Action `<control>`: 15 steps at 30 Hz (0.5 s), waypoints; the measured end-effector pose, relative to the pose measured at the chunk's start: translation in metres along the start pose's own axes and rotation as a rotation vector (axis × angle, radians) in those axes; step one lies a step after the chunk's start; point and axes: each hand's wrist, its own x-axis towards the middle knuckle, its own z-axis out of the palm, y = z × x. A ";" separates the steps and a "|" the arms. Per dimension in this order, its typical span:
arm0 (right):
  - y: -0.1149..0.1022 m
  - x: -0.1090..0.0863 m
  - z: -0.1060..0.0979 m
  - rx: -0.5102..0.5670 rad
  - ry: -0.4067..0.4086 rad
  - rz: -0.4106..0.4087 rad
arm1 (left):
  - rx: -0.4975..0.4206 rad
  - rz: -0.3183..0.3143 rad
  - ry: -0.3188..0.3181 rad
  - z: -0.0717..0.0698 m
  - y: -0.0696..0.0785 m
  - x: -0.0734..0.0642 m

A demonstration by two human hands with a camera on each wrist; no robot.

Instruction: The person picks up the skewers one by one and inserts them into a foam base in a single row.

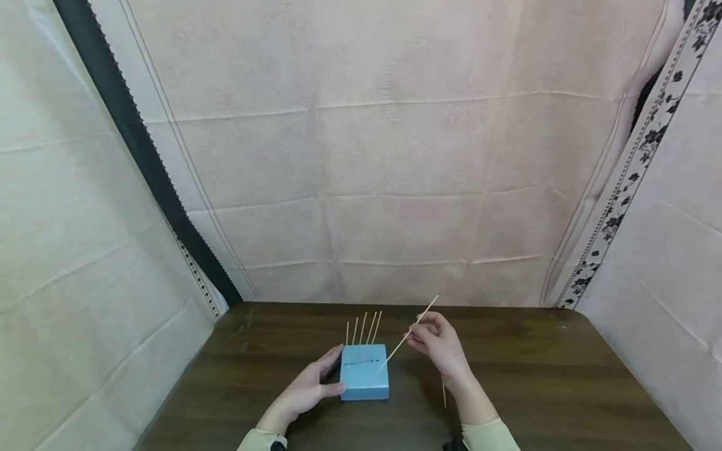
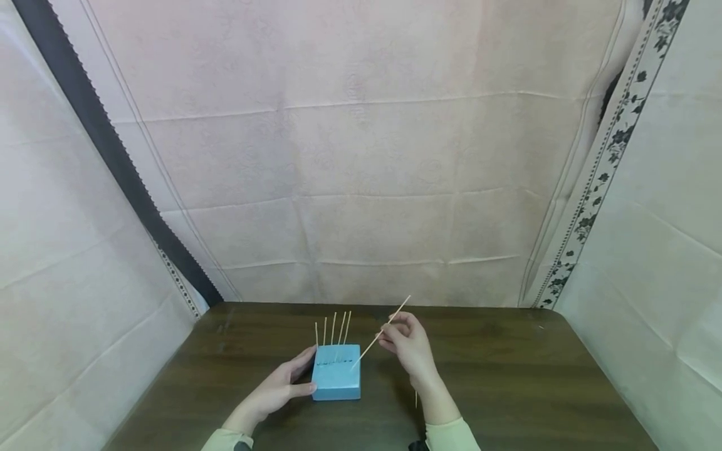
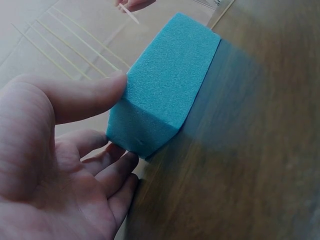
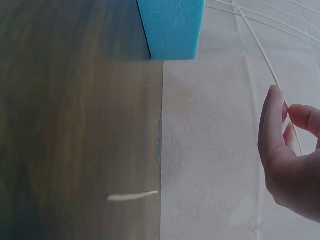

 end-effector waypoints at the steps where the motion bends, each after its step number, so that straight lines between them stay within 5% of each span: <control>1: 0.000 0.000 0.002 -0.008 0.005 -0.009 | -0.002 -0.001 0.001 0.000 0.000 0.000; 15: -0.004 -0.001 0.026 -0.039 0.063 -0.099 | 0.019 -0.005 0.011 0.000 0.000 -0.001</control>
